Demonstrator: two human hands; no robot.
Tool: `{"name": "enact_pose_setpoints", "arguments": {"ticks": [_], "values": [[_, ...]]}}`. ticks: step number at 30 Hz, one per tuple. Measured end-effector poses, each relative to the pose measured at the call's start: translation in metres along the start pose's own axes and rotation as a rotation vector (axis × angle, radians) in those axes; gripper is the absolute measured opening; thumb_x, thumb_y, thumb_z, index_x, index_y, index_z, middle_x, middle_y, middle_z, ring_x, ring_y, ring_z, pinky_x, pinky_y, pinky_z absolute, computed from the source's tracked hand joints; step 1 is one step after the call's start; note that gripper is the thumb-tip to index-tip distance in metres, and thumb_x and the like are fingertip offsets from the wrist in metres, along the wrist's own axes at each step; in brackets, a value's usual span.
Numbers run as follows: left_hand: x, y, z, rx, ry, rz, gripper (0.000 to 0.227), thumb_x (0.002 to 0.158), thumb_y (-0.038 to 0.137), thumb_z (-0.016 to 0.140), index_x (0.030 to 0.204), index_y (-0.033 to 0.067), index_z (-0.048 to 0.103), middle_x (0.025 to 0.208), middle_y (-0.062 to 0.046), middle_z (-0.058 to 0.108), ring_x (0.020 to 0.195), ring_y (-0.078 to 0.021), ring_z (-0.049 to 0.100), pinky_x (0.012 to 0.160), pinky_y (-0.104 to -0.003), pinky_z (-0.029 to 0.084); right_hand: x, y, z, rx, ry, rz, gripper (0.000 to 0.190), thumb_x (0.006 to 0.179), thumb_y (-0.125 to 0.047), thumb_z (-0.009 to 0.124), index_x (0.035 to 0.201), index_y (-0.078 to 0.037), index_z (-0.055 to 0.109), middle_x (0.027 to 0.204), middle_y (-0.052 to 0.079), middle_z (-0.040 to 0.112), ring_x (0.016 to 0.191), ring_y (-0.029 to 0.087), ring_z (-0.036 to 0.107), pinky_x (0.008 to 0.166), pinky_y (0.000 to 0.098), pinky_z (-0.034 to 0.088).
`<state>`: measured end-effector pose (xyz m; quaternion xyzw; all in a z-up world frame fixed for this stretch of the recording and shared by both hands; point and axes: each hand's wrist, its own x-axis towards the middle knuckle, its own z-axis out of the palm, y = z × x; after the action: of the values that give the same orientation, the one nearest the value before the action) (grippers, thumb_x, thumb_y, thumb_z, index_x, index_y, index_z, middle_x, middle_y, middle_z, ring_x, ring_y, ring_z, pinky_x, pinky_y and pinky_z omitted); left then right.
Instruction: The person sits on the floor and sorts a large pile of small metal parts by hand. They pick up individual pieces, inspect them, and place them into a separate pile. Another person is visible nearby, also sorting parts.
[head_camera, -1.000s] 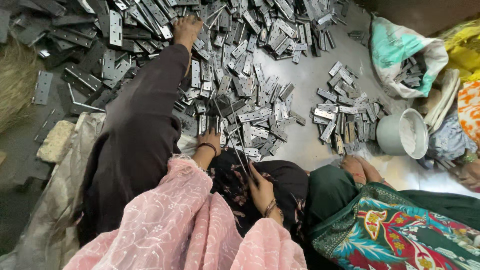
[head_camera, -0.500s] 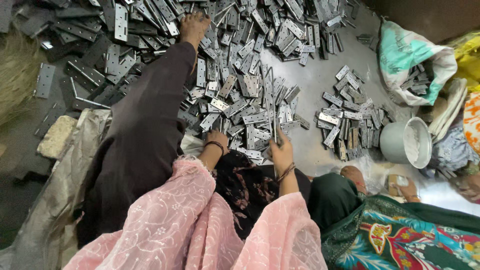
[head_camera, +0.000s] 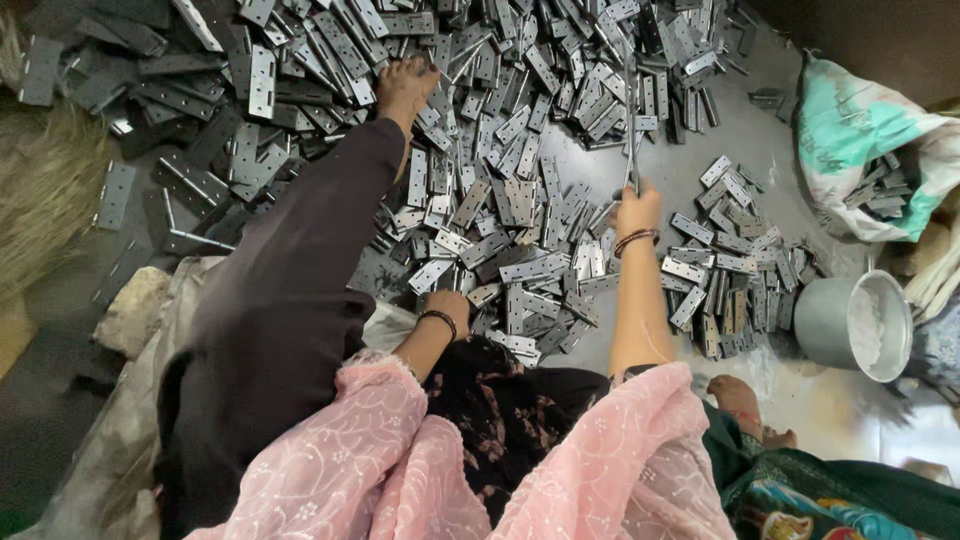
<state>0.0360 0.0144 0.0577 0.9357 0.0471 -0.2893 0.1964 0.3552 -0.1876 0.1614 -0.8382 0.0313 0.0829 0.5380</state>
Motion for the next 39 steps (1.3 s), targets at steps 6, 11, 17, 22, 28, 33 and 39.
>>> {"name": "enact_pose_setpoints", "arguments": {"ticks": [6,11,17,22,28,33,39], "values": [[0.009,-0.002,0.01,0.079,0.045,0.087,0.05,0.078,0.051,0.081,0.104,0.0083,0.079,0.111,-0.012,0.076,0.109,-0.0314,0.069,0.096,-0.041,0.055,0.046,0.041,-0.011,-0.505,0.264,-0.416,0.035,0.094,-0.004,0.059,0.128,0.001,0.065,0.081,0.021,0.075,0.072,0.033,0.073,0.07,0.0418,0.055],[0.009,0.001,0.014,0.091,0.032,0.064,0.051,0.077,0.053,0.081,0.1,0.0082,0.079,0.11,-0.014,0.075,0.112,-0.0326,0.066,0.097,-0.042,0.053,0.099,0.032,-0.008,-0.837,0.358,-0.494,0.049,0.086,-0.005,0.063,0.135,0.001,0.062,0.093,0.031,0.071,0.088,0.048,0.068,0.081,0.0535,0.053],[0.004,0.001,0.005,0.072,-0.006,0.082,0.055,0.078,0.058,0.08,0.099,0.0073,0.079,0.11,-0.015,0.075,0.113,-0.0335,0.067,0.1,-0.042,0.052,0.096,0.028,0.016,-0.89,0.176,-0.313,0.061,0.09,0.004,0.052,0.151,0.001,0.046,0.098,0.035,0.069,0.096,0.052,0.067,0.086,0.0555,0.053],[0.002,-0.002,0.003,0.086,0.026,0.066,0.056,0.079,0.059,0.079,0.101,0.0072,0.079,0.112,-0.016,0.074,0.116,-0.035,0.065,0.097,-0.043,0.054,0.046,0.057,0.029,-0.859,0.074,-0.311,0.073,0.083,-0.001,0.058,0.152,0.003,0.034,0.089,0.034,0.068,0.087,0.051,0.068,0.078,0.0552,0.054],[0.006,0.003,0.006,0.157,0.015,0.059,0.059,0.078,0.059,0.08,0.105,0.0065,0.077,0.117,-0.014,0.073,0.118,-0.0332,0.064,0.097,-0.041,0.054,-0.061,0.099,0.037,-0.874,-0.037,-0.293,0.075,0.087,0.005,0.047,0.159,-0.007,0.031,0.085,0.032,0.069,0.081,0.048,0.069,0.071,0.0572,0.054],[0.008,-0.004,0.012,0.171,0.048,0.092,0.057,0.079,0.058,0.079,0.106,0.0078,0.078,0.118,-0.013,0.074,0.117,-0.032,0.066,0.1,-0.04,0.053,-0.184,0.11,0.049,-0.926,-0.157,-0.229,0.084,0.086,0.004,0.051,0.162,-0.01,0.019,0.089,0.029,0.069,0.078,0.047,0.068,0.07,0.0573,0.053],[0.007,-0.004,0.015,0.135,0.027,0.04,0.046,0.081,0.048,0.078,0.108,0.01,0.078,0.119,-0.013,0.073,0.117,-0.0296,0.067,0.096,-0.041,0.056,-0.314,0.091,0.023,-0.725,-0.134,-0.233,0.082,0.082,0.005,0.055,0.157,-0.015,0.031,0.095,0.03,0.068,0.085,0.049,0.067,0.074,0.0558,0.053]]}}
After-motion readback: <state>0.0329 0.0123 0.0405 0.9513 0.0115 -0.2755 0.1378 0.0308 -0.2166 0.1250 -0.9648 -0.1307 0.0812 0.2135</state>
